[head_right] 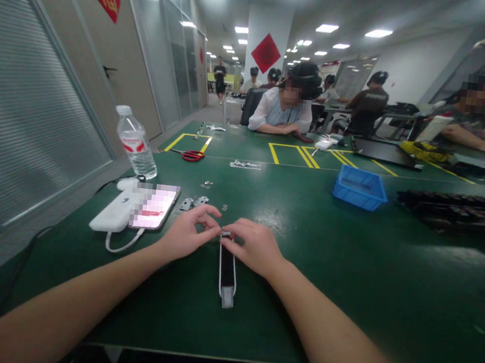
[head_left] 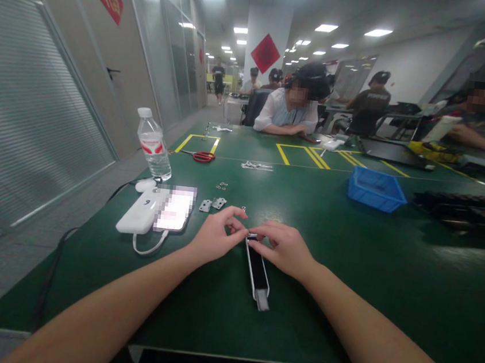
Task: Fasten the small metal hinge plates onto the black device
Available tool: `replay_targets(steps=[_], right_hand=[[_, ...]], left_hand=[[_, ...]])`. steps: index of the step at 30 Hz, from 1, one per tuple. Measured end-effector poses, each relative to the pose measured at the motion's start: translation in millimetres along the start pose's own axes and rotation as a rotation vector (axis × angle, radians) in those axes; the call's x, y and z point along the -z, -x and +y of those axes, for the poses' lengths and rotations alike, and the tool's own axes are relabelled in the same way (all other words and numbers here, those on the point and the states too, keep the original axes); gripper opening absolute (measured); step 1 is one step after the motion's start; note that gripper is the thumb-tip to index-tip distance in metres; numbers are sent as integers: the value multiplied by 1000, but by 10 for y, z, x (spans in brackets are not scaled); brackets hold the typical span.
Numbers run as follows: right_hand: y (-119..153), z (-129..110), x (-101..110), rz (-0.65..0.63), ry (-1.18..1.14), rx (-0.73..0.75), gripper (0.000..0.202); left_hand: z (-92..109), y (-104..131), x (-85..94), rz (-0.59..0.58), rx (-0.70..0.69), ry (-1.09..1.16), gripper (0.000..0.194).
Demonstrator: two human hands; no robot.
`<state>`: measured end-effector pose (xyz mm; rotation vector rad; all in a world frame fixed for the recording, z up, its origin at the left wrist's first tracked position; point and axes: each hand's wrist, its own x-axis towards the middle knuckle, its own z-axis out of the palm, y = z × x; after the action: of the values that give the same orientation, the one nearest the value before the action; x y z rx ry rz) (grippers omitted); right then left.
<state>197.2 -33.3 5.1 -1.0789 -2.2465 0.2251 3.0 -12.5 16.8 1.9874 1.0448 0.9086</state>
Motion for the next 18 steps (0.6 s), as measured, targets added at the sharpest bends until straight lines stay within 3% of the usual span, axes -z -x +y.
replay_targets(steps=[11, 18], right_hand=[[4, 0, -8, 34, 25, -5, 15], [3, 249, 142, -77, 11, -59, 15]], left_hand=[[-4, 10, -41, -39, -78, -5, 21], [-63, -6, 53, -59, -158, -479, 9]])
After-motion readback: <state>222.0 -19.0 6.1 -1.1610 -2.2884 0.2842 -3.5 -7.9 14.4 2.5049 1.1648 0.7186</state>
